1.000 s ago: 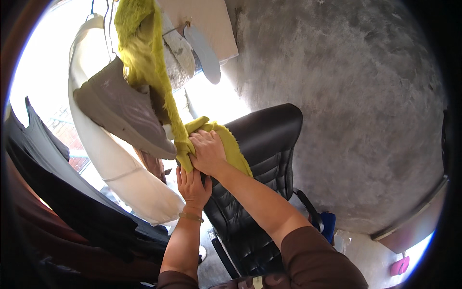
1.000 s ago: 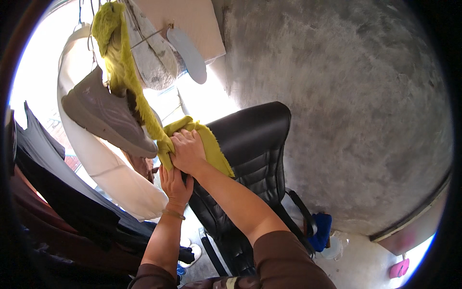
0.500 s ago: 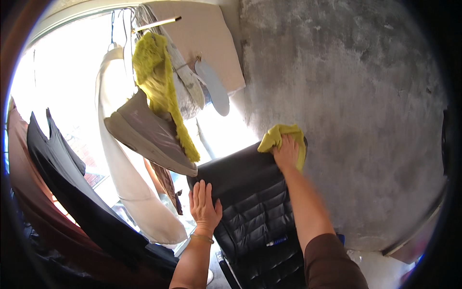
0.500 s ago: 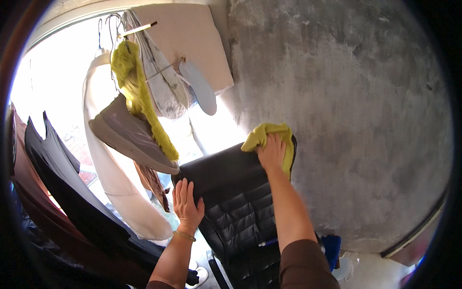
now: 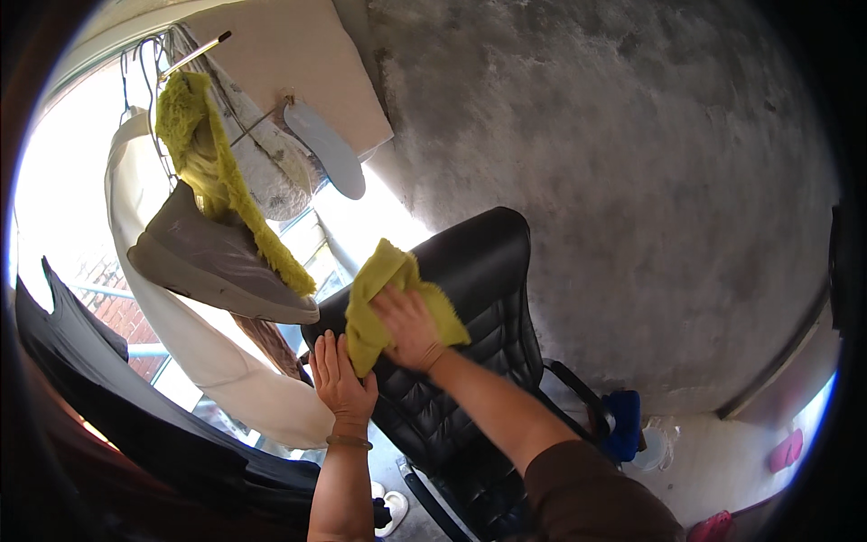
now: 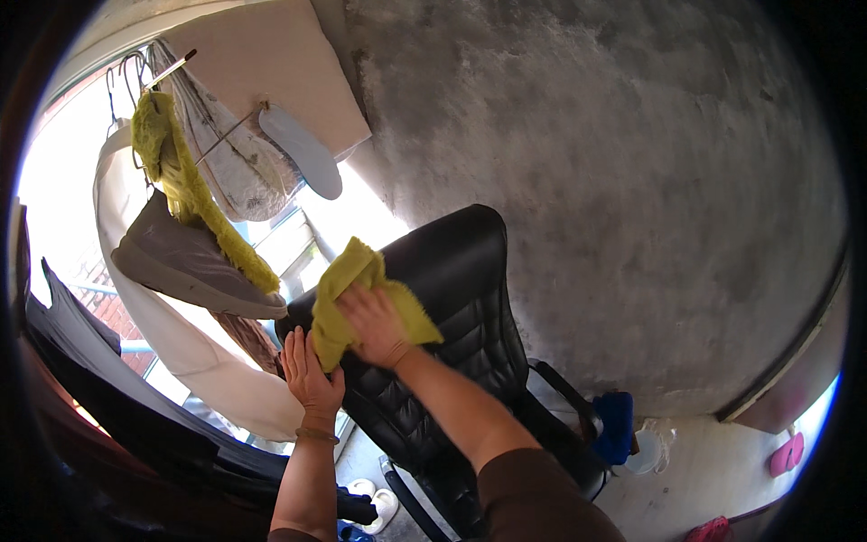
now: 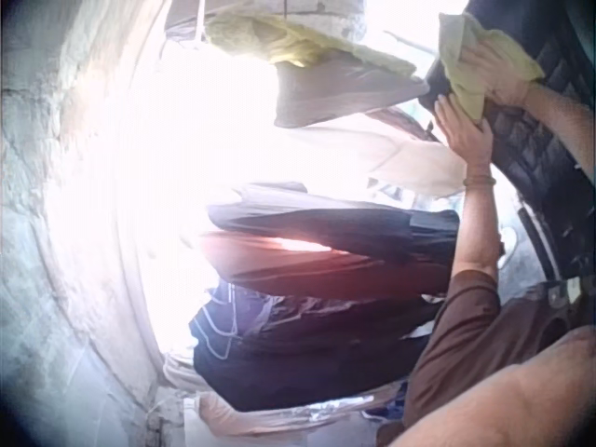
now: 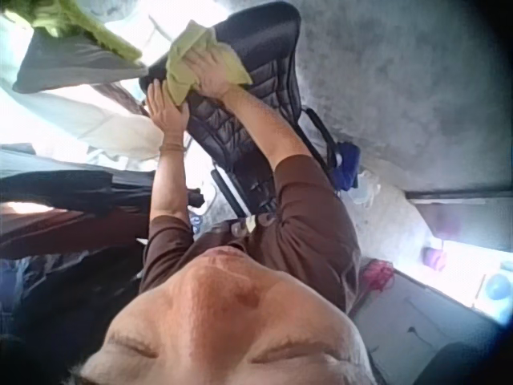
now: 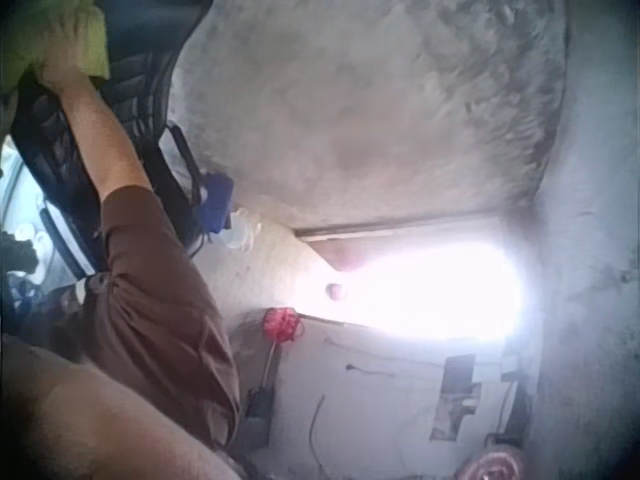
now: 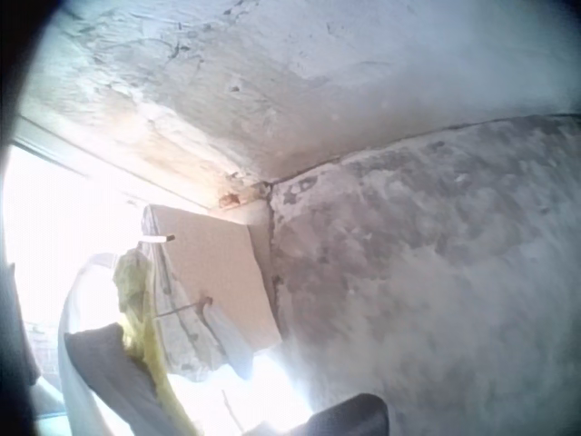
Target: The person wipes a black office chair with a yellow cloth, then picks up a small wooden stool and wipes it thoroughly with the same cloth. The person handles the chair and stool one at a time, moving between them to clean each surface.
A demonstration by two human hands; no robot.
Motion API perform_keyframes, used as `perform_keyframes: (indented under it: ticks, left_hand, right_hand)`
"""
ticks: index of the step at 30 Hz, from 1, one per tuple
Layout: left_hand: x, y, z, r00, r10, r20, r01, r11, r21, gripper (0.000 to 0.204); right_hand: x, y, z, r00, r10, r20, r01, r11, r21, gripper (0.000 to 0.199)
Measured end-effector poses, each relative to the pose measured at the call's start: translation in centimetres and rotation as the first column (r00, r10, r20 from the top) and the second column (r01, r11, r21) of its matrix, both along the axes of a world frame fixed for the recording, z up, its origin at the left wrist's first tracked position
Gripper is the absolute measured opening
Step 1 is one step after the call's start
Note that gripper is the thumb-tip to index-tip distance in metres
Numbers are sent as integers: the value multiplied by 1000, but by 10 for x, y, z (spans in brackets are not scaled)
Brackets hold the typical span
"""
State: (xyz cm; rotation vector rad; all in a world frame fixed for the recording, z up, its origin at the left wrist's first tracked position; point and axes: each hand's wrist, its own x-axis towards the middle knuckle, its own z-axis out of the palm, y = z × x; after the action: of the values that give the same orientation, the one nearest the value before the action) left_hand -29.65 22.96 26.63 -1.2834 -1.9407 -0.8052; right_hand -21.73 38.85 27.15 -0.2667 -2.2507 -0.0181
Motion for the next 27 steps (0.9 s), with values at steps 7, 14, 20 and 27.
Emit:
perform_keyframes:
  ticks: [7,14,20,27]
  left_hand:
    - [0,-5,-3,999,9,-38,-9,1000,16,62]
    - [-1,-2,-9,999,-20,-49,24,997,72,61]
    - [-5,4,-9,998,15,-54,-10,995,98,59]
    - [-5,11,-13,998,-14,-56,20,993,115,60]
  right_hand:
    - [55,141,30,799,-601,10,584,772,-252,67]
    - [95,178,73,790,-590,167,565,594,-573,60]
    - [84,182,-11,761,-632,-148,429,661,-616,62]
    - [41,110,-171,822,-566,-67,328,565,-758,59]
